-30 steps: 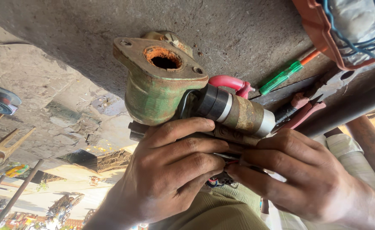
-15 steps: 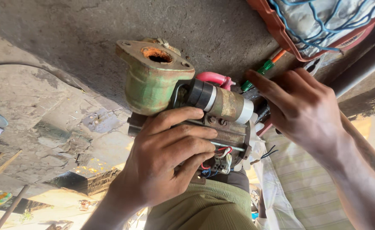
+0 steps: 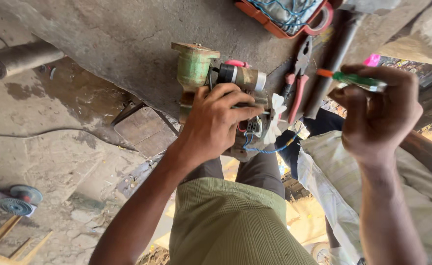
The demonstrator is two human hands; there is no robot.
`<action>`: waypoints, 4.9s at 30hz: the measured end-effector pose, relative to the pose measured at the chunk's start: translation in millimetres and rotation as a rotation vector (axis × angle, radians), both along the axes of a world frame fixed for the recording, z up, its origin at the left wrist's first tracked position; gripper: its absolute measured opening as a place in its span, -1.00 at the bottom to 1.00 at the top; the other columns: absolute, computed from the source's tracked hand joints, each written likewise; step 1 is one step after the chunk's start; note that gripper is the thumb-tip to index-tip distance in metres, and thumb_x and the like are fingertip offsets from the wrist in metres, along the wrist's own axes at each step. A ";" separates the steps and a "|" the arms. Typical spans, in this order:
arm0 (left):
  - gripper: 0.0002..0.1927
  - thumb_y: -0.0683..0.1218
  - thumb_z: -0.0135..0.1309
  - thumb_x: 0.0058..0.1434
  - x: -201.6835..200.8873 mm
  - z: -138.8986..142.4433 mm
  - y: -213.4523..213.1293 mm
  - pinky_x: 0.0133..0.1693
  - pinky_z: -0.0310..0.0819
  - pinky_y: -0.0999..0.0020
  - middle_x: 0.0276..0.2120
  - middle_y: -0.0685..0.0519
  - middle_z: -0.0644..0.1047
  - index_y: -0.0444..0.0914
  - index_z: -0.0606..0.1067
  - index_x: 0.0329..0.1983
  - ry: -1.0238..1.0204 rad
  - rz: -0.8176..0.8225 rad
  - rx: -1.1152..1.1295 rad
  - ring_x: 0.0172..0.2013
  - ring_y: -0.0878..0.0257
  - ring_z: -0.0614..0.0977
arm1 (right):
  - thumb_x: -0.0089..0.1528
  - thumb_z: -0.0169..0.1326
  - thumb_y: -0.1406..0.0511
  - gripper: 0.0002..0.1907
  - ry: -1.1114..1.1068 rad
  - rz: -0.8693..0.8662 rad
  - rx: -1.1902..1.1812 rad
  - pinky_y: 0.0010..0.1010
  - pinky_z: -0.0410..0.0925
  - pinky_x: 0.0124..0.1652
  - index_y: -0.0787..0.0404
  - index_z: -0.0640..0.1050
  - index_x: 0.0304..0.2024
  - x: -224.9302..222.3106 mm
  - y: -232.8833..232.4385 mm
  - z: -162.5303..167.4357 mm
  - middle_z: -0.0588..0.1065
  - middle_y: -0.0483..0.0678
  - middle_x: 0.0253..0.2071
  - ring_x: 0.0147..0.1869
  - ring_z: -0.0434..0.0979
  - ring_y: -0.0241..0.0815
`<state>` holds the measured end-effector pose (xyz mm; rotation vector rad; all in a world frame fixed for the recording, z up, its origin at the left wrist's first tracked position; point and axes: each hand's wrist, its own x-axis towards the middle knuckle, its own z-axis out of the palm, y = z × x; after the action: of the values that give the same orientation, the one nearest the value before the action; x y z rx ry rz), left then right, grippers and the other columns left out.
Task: The person repairs an electrical motor by stripping wires with pliers, connecting them to terminals, and tightening screws with a screwdriver. They also handle a small container and a power strip during the process.
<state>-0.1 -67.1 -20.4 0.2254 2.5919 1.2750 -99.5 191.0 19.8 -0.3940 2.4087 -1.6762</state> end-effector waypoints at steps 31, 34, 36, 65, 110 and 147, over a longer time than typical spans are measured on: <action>-0.65 -0.31 0.10 0.21 24.9 -10.1 -7.8 0.18 0.21 0.00 -0.06 0.18 0.67 -0.02 0.71 -0.13 0.032 0.134 0.150 0.15 0.16 0.52 | 0.38 0.04 0.60 -0.81 0.074 0.141 0.313 -0.35 0.53 0.03 0.38 0.44 0.03 119.5 -79.5 72.0 0.60 0.13 0.03 0.10 0.67 -0.10; -0.67 -0.30 0.11 0.19 25.4 -9.0 -7.5 0.17 0.18 -0.02 -0.08 0.18 0.67 -0.03 0.71 -0.14 0.057 0.143 0.145 0.15 0.15 0.51 | 0.38 0.03 0.61 -0.81 0.062 0.143 0.305 -0.33 0.53 0.05 0.37 0.45 0.01 119.8 -79.3 76.9 0.60 0.13 0.04 0.11 0.67 -0.05; -0.68 -0.28 0.11 0.21 26.4 -9.1 -7.2 0.17 0.18 -0.01 -0.07 0.18 0.66 -0.02 0.71 -0.14 0.050 0.146 0.159 0.15 0.16 0.51 | 0.40 0.05 0.61 -0.82 0.038 0.109 0.314 -0.31 0.54 0.06 0.38 0.45 0.01 120.2 -79.2 78.8 0.60 0.12 0.03 0.11 0.68 -0.05; -0.74 -0.21 0.15 0.22 28.4 -19.8 -3.2 0.19 0.14 -0.04 -0.06 0.18 0.67 0.01 0.71 -0.16 0.047 0.155 0.135 0.14 0.14 0.51 | 0.46 -0.04 0.33 -0.70 0.083 0.542 1.058 -0.13 0.38 -0.47 0.41 0.51 -0.32 68.0 -112.4 74.9 0.48 0.14 -0.52 -0.58 0.45 -0.01; -0.69 -0.30 -0.03 0.37 9.1 -4.3 0.8 0.10 0.31 -0.01 -0.32 0.10 0.67 -0.10 0.69 -0.22 0.098 0.045 -0.076 -0.13 0.21 0.62 | 0.46 -0.01 0.37 -0.76 0.075 0.593 0.857 -0.27 0.26 -0.65 0.42 0.40 0.11 68.8 -101.7 92.2 0.54 0.15 -0.35 -0.65 0.37 -0.12; -0.90 -0.26 0.14 0.15 -88.9 -31.4 -7.7 -0.17 0.61 0.23 -0.34 -0.06 0.52 -0.35 0.59 -0.48 -0.188 -0.647 0.212 -0.18 0.11 0.63 | 0.03 0.35 0.44 -0.76 0.022 0.565 0.565 -0.32 0.49 -0.33 0.22 0.62 -0.26 28.6 -53.3 36.2 0.58 0.02 -0.33 -0.28 0.65 -0.07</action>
<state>-89.1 -74.9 -51.8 0.8553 1.9706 1.2330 -70.9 137.7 55.9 -0.8809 2.3390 -0.7295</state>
